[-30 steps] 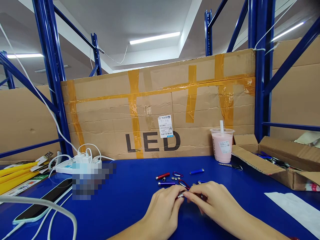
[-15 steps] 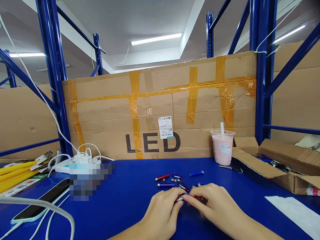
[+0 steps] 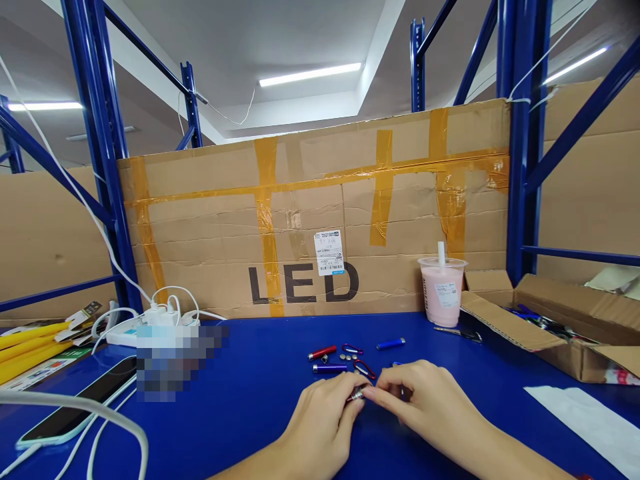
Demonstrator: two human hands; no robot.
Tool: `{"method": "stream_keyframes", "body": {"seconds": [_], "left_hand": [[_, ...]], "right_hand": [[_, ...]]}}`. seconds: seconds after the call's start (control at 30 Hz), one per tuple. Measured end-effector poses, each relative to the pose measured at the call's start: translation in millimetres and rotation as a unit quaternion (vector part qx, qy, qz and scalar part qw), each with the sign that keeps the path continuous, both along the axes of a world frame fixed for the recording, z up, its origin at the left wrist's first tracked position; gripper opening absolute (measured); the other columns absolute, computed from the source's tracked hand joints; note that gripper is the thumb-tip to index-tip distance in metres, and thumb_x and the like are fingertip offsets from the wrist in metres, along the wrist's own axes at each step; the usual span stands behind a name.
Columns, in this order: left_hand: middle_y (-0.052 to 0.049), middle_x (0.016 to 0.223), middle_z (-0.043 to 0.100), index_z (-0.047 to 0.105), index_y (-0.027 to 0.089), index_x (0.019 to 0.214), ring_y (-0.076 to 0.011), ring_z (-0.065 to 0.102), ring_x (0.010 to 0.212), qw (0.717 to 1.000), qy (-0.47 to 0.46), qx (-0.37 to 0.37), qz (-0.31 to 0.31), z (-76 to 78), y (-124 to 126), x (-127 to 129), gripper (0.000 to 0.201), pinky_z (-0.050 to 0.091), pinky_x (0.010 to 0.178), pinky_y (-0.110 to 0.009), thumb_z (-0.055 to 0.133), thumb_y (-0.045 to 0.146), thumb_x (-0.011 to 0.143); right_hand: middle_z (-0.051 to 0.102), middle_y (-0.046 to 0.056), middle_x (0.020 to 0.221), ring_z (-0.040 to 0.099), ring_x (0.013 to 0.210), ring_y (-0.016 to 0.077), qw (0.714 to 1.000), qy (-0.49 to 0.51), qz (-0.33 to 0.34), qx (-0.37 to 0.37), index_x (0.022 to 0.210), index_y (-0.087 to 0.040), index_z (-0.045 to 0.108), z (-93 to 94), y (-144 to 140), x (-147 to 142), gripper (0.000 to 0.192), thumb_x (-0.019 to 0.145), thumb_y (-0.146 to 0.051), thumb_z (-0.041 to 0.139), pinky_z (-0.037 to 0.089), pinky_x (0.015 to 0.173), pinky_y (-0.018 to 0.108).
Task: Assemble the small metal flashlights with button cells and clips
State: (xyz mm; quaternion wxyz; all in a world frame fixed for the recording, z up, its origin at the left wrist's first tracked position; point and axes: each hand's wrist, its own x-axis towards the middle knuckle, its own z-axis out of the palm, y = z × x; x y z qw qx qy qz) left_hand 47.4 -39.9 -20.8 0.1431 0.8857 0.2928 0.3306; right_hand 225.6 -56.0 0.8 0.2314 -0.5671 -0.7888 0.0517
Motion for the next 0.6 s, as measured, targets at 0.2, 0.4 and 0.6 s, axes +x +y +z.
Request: {"method": "stream_keyframes", "body": {"seconds": [0.2,0.4,0.6], "left_hand": [[0.003,0.098,0.061,0.051,0.026,0.105,-0.0121,0.057,0.087,1.0,-0.002,-0.001,-0.004,0.0,-0.8,-0.3,0.026,0.042,0.077,-0.02,0.04,0.011,0.086],[0.0,0.094,0.062,0.051,0.022,0.098,-0.0134,0.058,0.085,1.0,0.018,0.012,-0.002,2.5,-1.6,0.5,0.019,0.042,0.076,-0.021,0.038,0.014,0.088],[0.001,0.093,0.061,0.051,0.022,0.096,-0.0131,0.058,0.085,1.0,0.02,0.014,-0.001,1.8,-1.6,0.3,0.017,0.042,0.076,-0.021,0.038,0.015,0.089]], "right_hand": [[0.062,-0.001,0.059,0.049,0.051,0.0103,1.0,-0.002,-0.005,-0.006,0.063,-0.021,0.062,2.0,-0.2,-1.2,0.042,0.084,-0.051,0.041,0.025,0.049,0.019],[0.062,-0.003,0.058,0.05,0.053,0.0102,0.999,0.027,0.016,-0.009,0.066,-0.023,0.065,2.7,0.1,0.0,0.036,0.08,-0.052,0.049,0.027,0.05,0.019],[0.063,-0.002,0.06,0.051,0.053,0.0097,0.999,0.035,0.038,-0.015,0.068,-0.022,0.066,-0.3,1.4,1.9,0.035,0.08,-0.051,0.049,0.027,0.051,0.019]]}}
